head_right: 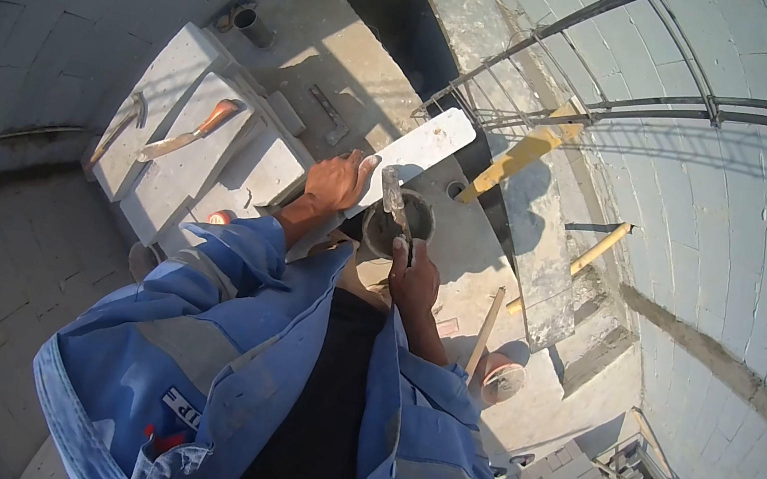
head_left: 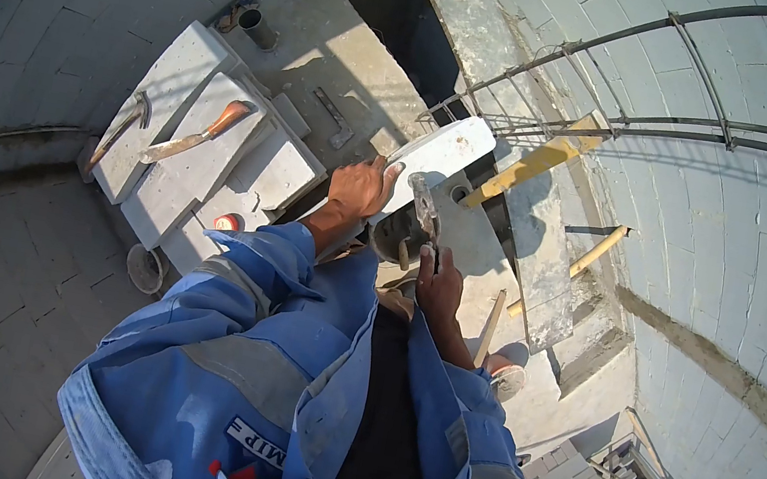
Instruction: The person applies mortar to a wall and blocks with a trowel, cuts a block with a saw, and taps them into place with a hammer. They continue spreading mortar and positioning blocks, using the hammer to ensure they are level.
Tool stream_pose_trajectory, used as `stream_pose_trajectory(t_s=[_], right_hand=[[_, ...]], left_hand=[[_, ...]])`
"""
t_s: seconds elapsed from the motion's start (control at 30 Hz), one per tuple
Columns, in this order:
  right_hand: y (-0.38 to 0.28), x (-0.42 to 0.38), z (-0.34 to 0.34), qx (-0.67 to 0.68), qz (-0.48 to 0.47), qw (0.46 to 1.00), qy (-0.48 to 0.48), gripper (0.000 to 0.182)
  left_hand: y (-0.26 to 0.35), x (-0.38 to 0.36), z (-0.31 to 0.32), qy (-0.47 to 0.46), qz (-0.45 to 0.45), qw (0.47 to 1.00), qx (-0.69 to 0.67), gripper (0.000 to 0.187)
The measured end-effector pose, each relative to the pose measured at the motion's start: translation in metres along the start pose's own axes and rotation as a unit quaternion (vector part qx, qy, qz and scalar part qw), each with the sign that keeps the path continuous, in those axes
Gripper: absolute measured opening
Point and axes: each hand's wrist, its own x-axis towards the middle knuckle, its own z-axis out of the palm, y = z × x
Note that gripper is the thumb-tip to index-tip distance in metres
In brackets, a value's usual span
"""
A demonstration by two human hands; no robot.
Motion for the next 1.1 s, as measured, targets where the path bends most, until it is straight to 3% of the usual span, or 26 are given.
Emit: stream_pose_trajectory(t_s=[0.07,0.37,0.43,0.47,0.57,0.63,0.7,0.83,1.0,1.1], right_hand=[[-0.007,0.004,-0.004,-0.082,0.029,0.996,-0.038,0.041],[0.009,0.009,0.003,0.003,0.007,0.998,-0.061,0.044],[0.01,0.009,0.002,0.006,0.009,0.997,-0.08,0.047],[0.013,0.01,0.003,0.006,0.016,0.996,-0.087,0.05],[0.017,0.014,0.006,0.022,0.021,0.995,-0.097,0.056],[0.017,0.015,0.008,0.04,0.02,0.994,-0.1,0.059],[0.012,0.014,0.011,0.003,0.003,0.999,-0.036,0.061],[-0.006,0.009,-0.001,-0.017,0.036,0.997,-0.07,0.057],[-0.007,-0.007,0.01,-0.01,-0.042,0.998,-0.053,0.046],[-0.007,-0.004,0.017,-0.062,-0.008,0.994,-0.088,0.044]], left_hand=[[-0.005,0.002,0.005,0.006,0.017,1.0,-0.002,0.062],[-0.009,-0.001,-0.006,-0.016,0.025,1.0,-0.001,0.069],[-0.033,0.005,-0.001,-0.005,0.066,0.994,-0.085,0.072],[-0.045,0.007,-0.006,-0.047,0.049,0.982,-0.179,0.076],[-0.069,-0.007,-0.017,-0.059,0.094,0.974,-0.196,0.083],[-0.079,-0.016,-0.016,-0.059,0.088,0.975,-0.196,0.09],[-0.089,-0.021,-0.009,-0.057,0.118,0.985,-0.109,0.094],[-0.079,-0.029,-0.011,-0.084,0.045,0.978,-0.183,0.091],[-0.078,-0.024,-0.013,-0.094,0.045,0.979,-0.177,0.09],[-0.075,-0.024,-0.019,-0.11,0.035,0.978,-0.176,0.093]])
